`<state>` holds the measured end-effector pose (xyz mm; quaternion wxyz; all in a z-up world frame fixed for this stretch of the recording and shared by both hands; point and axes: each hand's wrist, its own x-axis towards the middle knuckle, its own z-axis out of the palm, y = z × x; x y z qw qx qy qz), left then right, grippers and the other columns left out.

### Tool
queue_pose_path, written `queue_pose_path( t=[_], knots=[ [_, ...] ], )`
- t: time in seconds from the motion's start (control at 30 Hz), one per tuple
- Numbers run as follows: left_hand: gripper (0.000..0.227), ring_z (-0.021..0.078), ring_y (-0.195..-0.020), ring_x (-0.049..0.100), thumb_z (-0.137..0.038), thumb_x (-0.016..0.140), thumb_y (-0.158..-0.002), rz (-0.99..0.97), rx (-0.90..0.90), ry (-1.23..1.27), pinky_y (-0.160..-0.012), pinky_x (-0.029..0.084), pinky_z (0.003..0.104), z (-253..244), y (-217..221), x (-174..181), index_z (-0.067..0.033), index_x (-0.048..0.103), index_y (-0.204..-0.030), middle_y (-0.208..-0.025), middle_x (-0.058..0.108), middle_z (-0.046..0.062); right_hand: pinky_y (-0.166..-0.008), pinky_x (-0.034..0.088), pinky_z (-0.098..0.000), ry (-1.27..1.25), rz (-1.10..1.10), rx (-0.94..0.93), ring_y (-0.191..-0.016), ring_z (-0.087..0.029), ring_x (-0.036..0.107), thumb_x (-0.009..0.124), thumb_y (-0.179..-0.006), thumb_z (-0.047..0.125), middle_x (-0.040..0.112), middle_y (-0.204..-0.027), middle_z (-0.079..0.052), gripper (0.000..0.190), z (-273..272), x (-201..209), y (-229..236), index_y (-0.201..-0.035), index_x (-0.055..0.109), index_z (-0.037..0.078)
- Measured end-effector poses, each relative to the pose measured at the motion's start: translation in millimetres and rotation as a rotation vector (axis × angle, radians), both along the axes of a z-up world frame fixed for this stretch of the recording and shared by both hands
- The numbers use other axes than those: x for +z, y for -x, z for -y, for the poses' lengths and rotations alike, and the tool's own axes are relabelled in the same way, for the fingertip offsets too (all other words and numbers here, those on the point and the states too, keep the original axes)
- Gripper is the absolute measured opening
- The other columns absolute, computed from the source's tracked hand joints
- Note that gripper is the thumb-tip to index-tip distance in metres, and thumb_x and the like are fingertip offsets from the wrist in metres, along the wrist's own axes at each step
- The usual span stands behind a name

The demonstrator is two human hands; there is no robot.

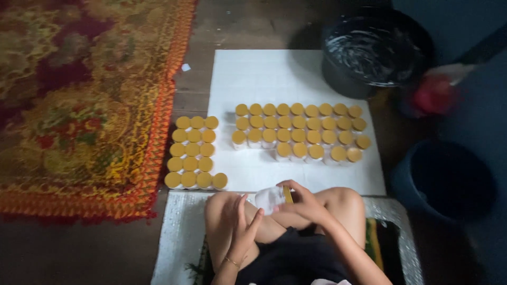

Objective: Tightening the lids on small cosmetic jars and organizing them in a grid on the floor.

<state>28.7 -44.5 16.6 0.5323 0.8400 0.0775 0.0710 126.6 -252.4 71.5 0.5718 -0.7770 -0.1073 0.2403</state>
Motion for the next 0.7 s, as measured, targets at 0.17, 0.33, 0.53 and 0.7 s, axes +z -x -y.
queue_pose_path(
  t=[0.17, 0.33, 0.53, 0.7],
  knots=[
    [0.071, 0.0317, -0.112, 0.064, -0.036, 0.065, -0.091, -0.236, -0.247, 1.049, -0.082, 0.062, 0.037, 39.8, -6.6, 36.5, -0.0056, 0.035, -0.148, -0.135, 0.051, 0.022, -0.096, 0.05, -0.0293, -0.085, 0.055, 0.047, -0.112, -0.019, 0.065, 0.076, -0.085, 0.017, 0.064, -0.138, -0.011, 0.072, 37.3, 73.1, 52.0, -0.15, 0.047, 0.008],
    [0.062, 0.02, -0.068, 0.061, -0.024, 0.073, -0.087, -0.332, -0.182, 1.0, -0.055, 0.05, 0.027, 56.1, -5.9, 56.1, -0.0008, 0.043, -0.136, -0.102, 0.062, 0.019, -0.071, 0.055, -0.0241, 0.154, 0.295, 0.031, -0.083, -0.015, 0.066, 0.08, -0.083, 0.026, 0.072, -0.12, -0.008, 0.064, 51.9, 115.8, 70.8, -0.14, 0.059, 0.006],
    [0.05, 0.0102, -0.045, 0.053, -0.051, 0.051, -0.099, -0.594, -0.264, 1.074, -0.037, 0.035, 0.02, 55.0, -3.2, 76.1, -0.002, 0.056, -0.109, -0.072, 0.063, 0.008, -0.103, 0.053, -0.0446, -0.008, 0.698, 0.195, -0.122, -0.034, 0.065, 0.076, -0.066, -0.01, 0.066, -0.128, -0.012, 0.04, 52.6, 117.2, 79.9, -0.101, 0.079, 0.009],
    [0.047, 0.0098, -0.042, 0.049, -0.047, 0.055, -0.099, -0.553, -0.148, 1.03, -0.035, 0.031, 0.021, 57.8, 1.6, 66.5, 0.0, 0.058, -0.103, -0.064, 0.06, 0.007, -0.078, 0.062, -0.0294, 0.186, 0.493, 0.025, -0.099, -0.02, 0.071, 0.092, -0.066, 0.024, 0.071, -0.124, -0.007, 0.059, 46.3, 113.9, 82.5, -0.119, 0.072, 0.007]
  ],
)
